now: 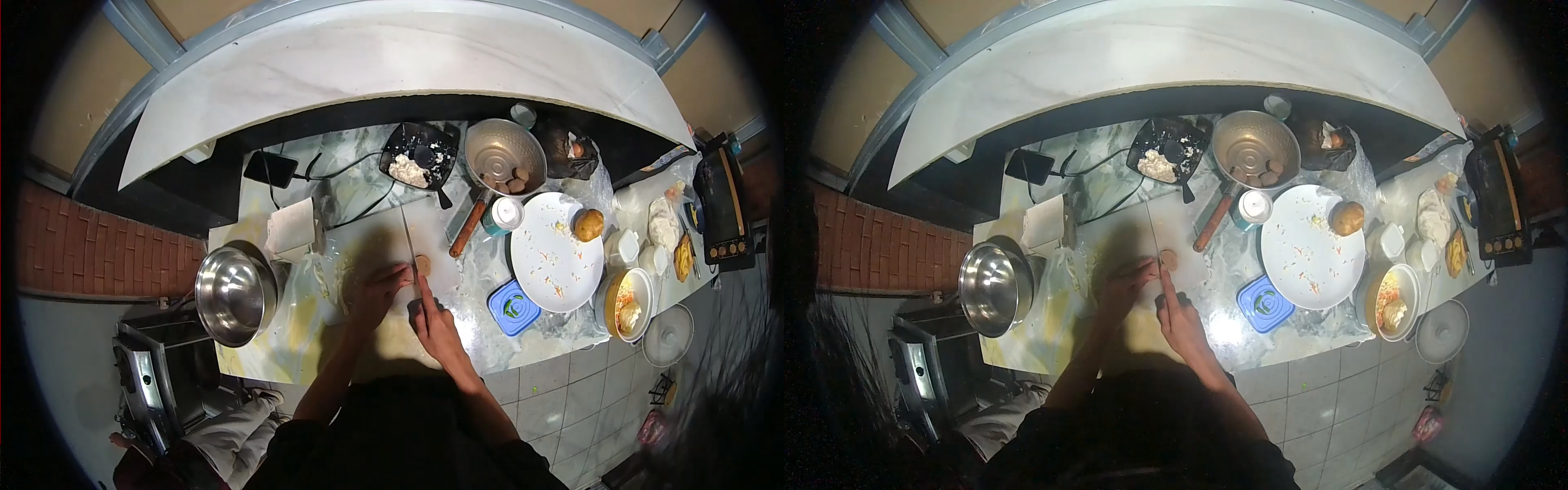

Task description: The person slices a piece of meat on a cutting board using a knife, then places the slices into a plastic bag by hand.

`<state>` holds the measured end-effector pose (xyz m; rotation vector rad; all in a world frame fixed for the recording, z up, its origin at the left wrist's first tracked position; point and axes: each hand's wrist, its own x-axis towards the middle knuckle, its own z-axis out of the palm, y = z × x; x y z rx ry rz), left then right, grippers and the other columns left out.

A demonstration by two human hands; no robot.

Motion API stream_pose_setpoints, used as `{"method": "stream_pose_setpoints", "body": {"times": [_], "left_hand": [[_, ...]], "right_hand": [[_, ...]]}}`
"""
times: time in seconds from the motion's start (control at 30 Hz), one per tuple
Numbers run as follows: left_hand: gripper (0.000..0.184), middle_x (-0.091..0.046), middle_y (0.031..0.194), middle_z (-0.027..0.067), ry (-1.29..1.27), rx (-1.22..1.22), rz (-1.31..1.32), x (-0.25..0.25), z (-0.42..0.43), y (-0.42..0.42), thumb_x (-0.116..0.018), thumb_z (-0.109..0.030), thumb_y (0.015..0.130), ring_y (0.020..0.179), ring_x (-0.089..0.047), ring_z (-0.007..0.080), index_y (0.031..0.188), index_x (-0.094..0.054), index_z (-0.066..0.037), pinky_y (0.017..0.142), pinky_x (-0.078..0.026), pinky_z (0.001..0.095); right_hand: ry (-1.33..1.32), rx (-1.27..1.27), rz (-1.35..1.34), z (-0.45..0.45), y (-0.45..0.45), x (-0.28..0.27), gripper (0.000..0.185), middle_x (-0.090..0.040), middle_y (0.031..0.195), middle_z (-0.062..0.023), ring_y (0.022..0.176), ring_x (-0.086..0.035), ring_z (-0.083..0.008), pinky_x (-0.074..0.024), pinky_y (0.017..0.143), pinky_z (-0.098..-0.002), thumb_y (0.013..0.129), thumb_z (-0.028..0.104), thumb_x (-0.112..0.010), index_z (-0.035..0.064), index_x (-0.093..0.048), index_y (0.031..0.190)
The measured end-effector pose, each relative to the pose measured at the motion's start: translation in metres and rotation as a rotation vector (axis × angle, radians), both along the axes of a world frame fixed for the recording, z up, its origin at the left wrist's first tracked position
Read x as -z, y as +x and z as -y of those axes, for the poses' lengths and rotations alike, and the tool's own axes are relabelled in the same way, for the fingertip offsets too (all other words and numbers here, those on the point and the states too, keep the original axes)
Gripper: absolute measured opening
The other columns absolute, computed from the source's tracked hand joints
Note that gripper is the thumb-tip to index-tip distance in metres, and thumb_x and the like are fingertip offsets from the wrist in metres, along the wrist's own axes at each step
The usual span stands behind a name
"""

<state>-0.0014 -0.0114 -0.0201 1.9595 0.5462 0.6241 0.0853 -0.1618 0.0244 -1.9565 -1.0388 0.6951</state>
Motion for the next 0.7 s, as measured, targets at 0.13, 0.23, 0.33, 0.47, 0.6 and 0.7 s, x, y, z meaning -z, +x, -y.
{"method": "stream_pose_setpoints", "body": {"times": [0.13, 0.23, 0.33, 0.47, 0.6, 0.7], "left_hand": [[0.023, -0.068, 0.113, 0.0124, 0.146, 0.015, -0.02, -0.005, -0.005, 0.0, -0.071, -0.005, 0.082, 0.102, -0.066, 0.0281, 0.105, -0.071, -0.005, 0.088, -0.055, 0.036], [0.023, -0.068, 0.112, 0.0131, 0.206, 0.037, 0.016, -0.006, -0.005, 0.0, -0.071, -0.005, 0.082, 0.101, -0.067, 0.0286, 0.105, -0.072, -0.005, 0.088, -0.056, 0.0359], [0.024, -0.068, 0.112, 0.0138, 0.222, 0.03, -0.002, -0.009, -0.003, 0.0, -0.071, -0.004, 0.081, 0.101, -0.067, 0.0293, 0.105, -0.072, -0.005, 0.087, -0.056, 0.0358], [0.026, -0.068, 0.112, 0.0142, 0.298, 0.036, -0.033, -0.011, -0.004, -0.001, -0.071, -0.002, 0.08, 0.102, -0.066, 0.0293, 0.106, -0.071, -0.003, 0.089, -0.055, 0.036], [0.026, -0.067, 0.113, 0.0142, 0.29, 0.023, -0.074, -0.015, -0.003, -0.003, -0.07, -0.001, 0.079, 0.104, -0.065, 0.0293, 0.106, -0.07, -0.002, 0.09, -0.054, 0.0361], [0.027, -0.067, 0.112, 0.0144, 0.279, 0.02, -0.075, -0.015, -0.002, -0.004, -0.07, -0.001, 0.079, 0.104, -0.065, 0.0298, 0.106, -0.07, -0.001, 0.09, -0.054, 0.0359]], "right_hand": [[0.022, -0.003, 0.0, -0.002, -0.003, -0.008, 0.074, -0.06, 0.072, -0.0243, 0.062, -0.059, -0.044, -0.0475, 0.062, -0.0491, 0.089, 0.001, -0.049, 0.0122, -0.017, 0.155], [0.034, -0.028, 0.049, -0.001, -0.004, -0.003, 0.076, -0.059, 0.069, -0.0258, 0.06, -0.059, -0.0441, -0.0469, 0.06, -0.0496, 0.087, 0.0, -0.049, 0.0113, -0.016, 0.155], [-0.003, -0.056, 0.051, -0.001, -0.005, -0.003, 0.079, -0.059, 0.073, -0.026, 0.063, -0.059, -0.0432, -0.0469, 0.061, -0.0497, 0.085, -0.001, -0.051, 0.0082, -0.015, 0.154], [0.038, -0.052, 0.092, -0.001, -0.005, 0.003, 0.079, -0.059, 0.073, -0.0254, 0.062, -0.059, -0.0428, -0.0474, 0.061, -0.0491, 0.084, -0.002, -0.05, 0.0089, -0.015, 0.155], [0.056, -0.067, 0.088, -0.001, -0.006, 0.005, 0.08, -0.059, 0.076, -0.0252, 0.065, -0.06, -0.0417, -0.0479, 0.062, -0.0482, 0.084, -0.003, -0.05, 0.0086, -0.015, 0.155], [0.052, -0.071, 0.087, -0.002, -0.006, 0.001, 0.08, -0.059, 0.077, -0.0249, 0.065, -0.06, -0.0413, -0.0481, 0.063, -0.0477, 0.083, -0.004, -0.05, 0.0085, -0.015, 0.155]]}}
